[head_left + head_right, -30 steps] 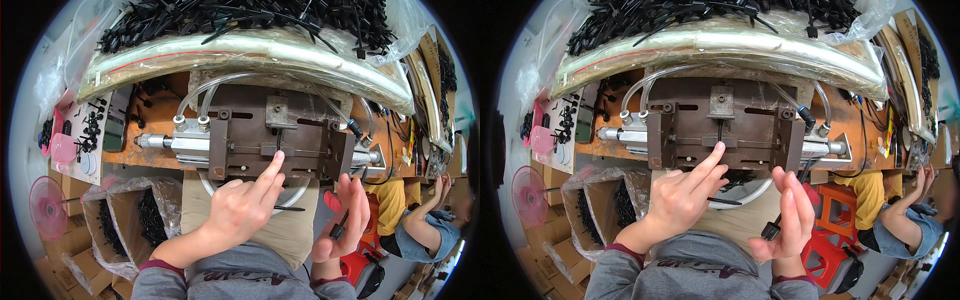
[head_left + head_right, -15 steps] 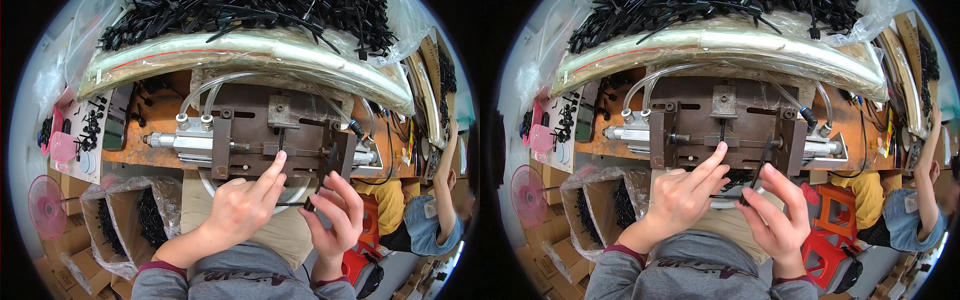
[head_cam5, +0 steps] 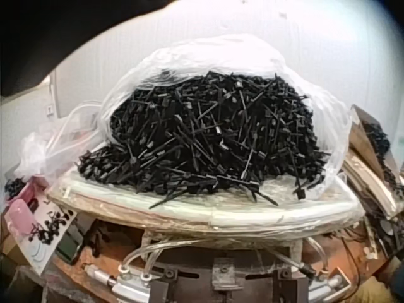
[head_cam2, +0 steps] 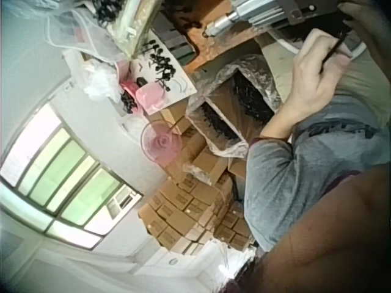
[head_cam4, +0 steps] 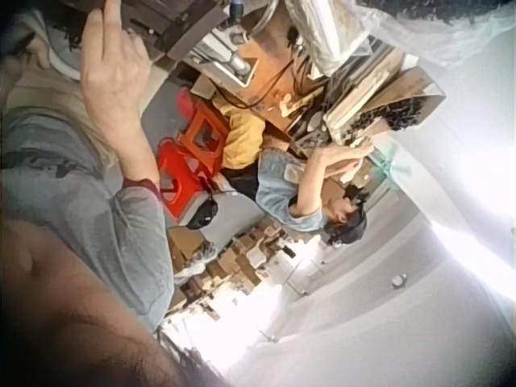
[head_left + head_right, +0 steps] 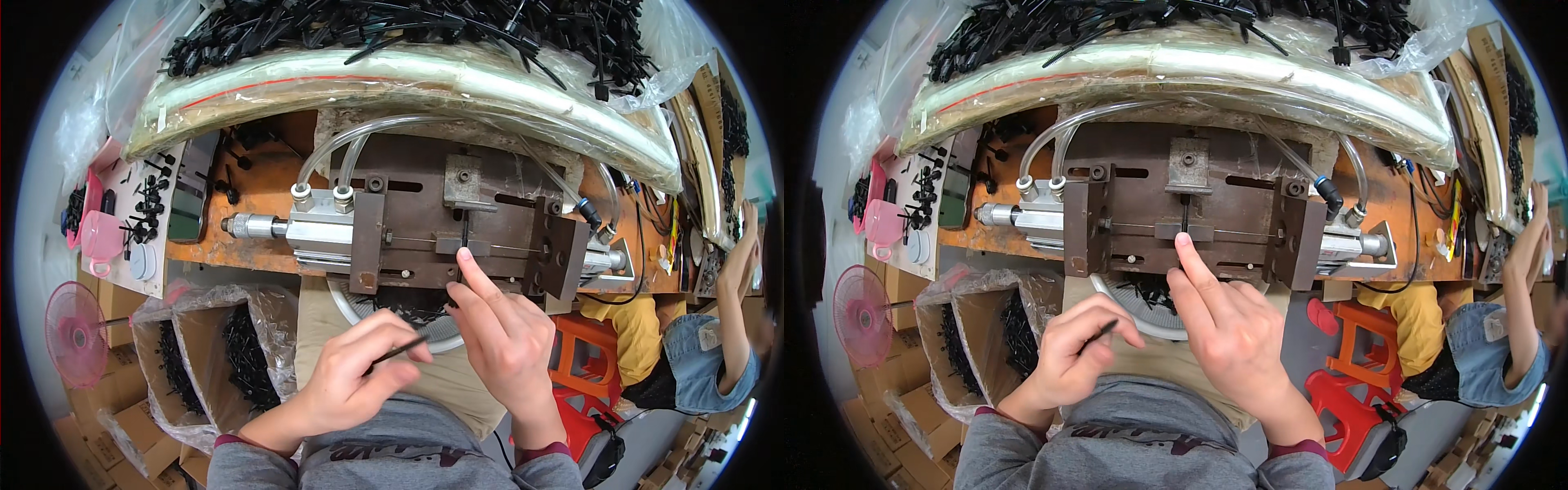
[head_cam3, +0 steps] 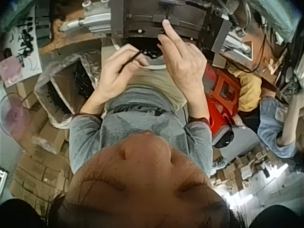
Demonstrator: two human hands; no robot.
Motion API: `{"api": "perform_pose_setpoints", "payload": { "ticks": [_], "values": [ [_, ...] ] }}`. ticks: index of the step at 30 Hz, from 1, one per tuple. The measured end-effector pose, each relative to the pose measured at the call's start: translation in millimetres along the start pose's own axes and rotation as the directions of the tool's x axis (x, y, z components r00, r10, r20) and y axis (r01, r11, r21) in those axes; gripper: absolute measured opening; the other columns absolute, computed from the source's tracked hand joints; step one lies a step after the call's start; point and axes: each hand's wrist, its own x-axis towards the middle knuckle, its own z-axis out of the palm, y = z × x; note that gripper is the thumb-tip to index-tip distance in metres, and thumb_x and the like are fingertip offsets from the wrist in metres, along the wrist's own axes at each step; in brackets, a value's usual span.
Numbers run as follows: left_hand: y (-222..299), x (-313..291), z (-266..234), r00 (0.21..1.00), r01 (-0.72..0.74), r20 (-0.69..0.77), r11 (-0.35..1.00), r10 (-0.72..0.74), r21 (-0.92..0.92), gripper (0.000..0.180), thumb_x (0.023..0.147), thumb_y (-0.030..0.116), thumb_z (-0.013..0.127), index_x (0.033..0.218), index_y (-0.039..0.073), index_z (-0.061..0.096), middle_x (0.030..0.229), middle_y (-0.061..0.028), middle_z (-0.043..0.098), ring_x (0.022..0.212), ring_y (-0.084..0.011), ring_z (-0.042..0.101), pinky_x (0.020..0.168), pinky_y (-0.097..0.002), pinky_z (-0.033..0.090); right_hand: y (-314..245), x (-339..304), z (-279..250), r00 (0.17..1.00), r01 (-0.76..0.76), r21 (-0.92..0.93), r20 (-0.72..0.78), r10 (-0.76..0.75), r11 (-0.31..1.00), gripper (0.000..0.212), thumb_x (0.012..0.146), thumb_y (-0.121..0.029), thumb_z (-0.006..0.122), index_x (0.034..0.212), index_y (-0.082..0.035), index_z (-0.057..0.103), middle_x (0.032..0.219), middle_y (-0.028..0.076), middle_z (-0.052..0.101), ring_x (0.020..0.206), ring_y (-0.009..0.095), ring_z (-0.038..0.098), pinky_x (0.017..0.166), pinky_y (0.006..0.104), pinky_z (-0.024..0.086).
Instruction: The recorder is assembling small black mechanical or electrical components using a manual press tool.
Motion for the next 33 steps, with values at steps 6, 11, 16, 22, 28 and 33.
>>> {"api": "perform_pose_setpoints", "payload": {
  "ticks": [6, 11, 16, 22, 28, 33],
  "values": [
    [6, 2, 5, 0.966, 0.257, 0.112, 0.89, -0.232, -0.376, 0.033, 0.108, 0.022, 0.037, 0.105, -0.003, 0.058, 0.088, -0.0083, 0.061, 0.075, -0.0096, 0.057, 0.064, -0.0212, 0.043, -2, 5, -6, 0.999, 0.003, -0.037, 0.039, -0.002, 0.999, 0.022, 0.07, -0.003, 0.067, 0.092, 0.0, 0.069, 0.122, 0.015, 0.068, 0.05, 0.011, 0.055, 0.052, 0.024, 0.044],
    [12, 1, 7, 0.932, 0.363, 0.185, 0.805, -0.312, -0.47, 0.025, 0.108, 0.017, 0.039, 0.111, 0.0, 0.057, 0.087, -0.005, 0.065, 0.067, -0.0054, 0.054, 0.06, -0.0181, 0.042, -5, 5, -7, 0.999, 0.003, -0.056, 0.043, 0.0, 0.998, 0.021, 0.07, -0.003, 0.067, 0.09, 0.0, 0.069, 0.122, 0.016, 0.068, 0.051, 0.012, 0.056, 0.052, 0.0244, 0.045],
    [4, -1, 11, 0.956, 0.262, 0.038, 0.791, -0.29, -0.553, 0.019, 0.105, 0.013, 0.046, 0.114, 0.0, 0.057, 0.092, -0.0074, 0.067, 0.071, -0.005, 0.057, 0.059, -0.0176, 0.043, 6, -2, 5, 0.996, -0.002, 0.11, -0.083, 0.011, 0.994, 0.023, 0.069, -0.002, 0.074, 0.091, 0.0, 0.069, 0.121, 0.016, 0.068, 0.062, 0.015, 0.065, 0.057, 0.0267, 0.049],
    [5, 5, 16, 0.962, 0.175, -0.155, 0.943, -0.225, -0.282, 0.025, 0.097, 0.007, 0.061, 0.12, -0.001, 0.06, 0.1, -0.007, 0.07, 0.077, -0.0039, 0.056, 0.067, -0.0188, 0.044, 1, -12, -1, 0.985, -0.021, 0.598, -0.125, 0.119, 0.801, 0.027, 0.063, -0.001, 0.083, 0.088, -0.001, 0.074, 0.117, 0.018, 0.069, 0.08, 0.021, 0.073, 0.068, 0.0287, 0.056],
    [12, 9, 20, 0.974, 0.123, -0.166, 0.975, -0.154, -0.182, 0.015, 0.083, 0.0, 0.076, 0.098, -0.002, 0.073, 0.089, -0.0073, 0.073, 0.077, -0.0082, 0.065, 0.069, -0.0218, 0.051, -4, -34, 7, 0.983, 0.068, 0.853, -0.146, 0.112, 0.518, 0.029, 0.064, -0.004, 0.086, 0.09, 0.0, 0.076, 0.115, 0.024, 0.069, 0.085, 0.025, 0.074, 0.072, 0.0319, 0.06],
    [8, 4, 22, 0.974, 0.087, -0.171, 0.945, -0.146, -0.316, 0.012, 0.084, 0.005, 0.077, 0.095, 0.001, 0.075, 0.083, -0.0032, 0.073, 0.069, -0.0026, 0.058, 0.057, -0.019, 0.041, -8, -40, 12, 0.978, 0.096, 0.905, -0.164, 0.132, 0.414, 0.029, 0.065, -0.003, 0.086, 0.091, 0.002, 0.075, 0.115, 0.027, 0.067, 0.088, 0.026, 0.074, 0.076, 0.0322, 0.062]
  ]
}}
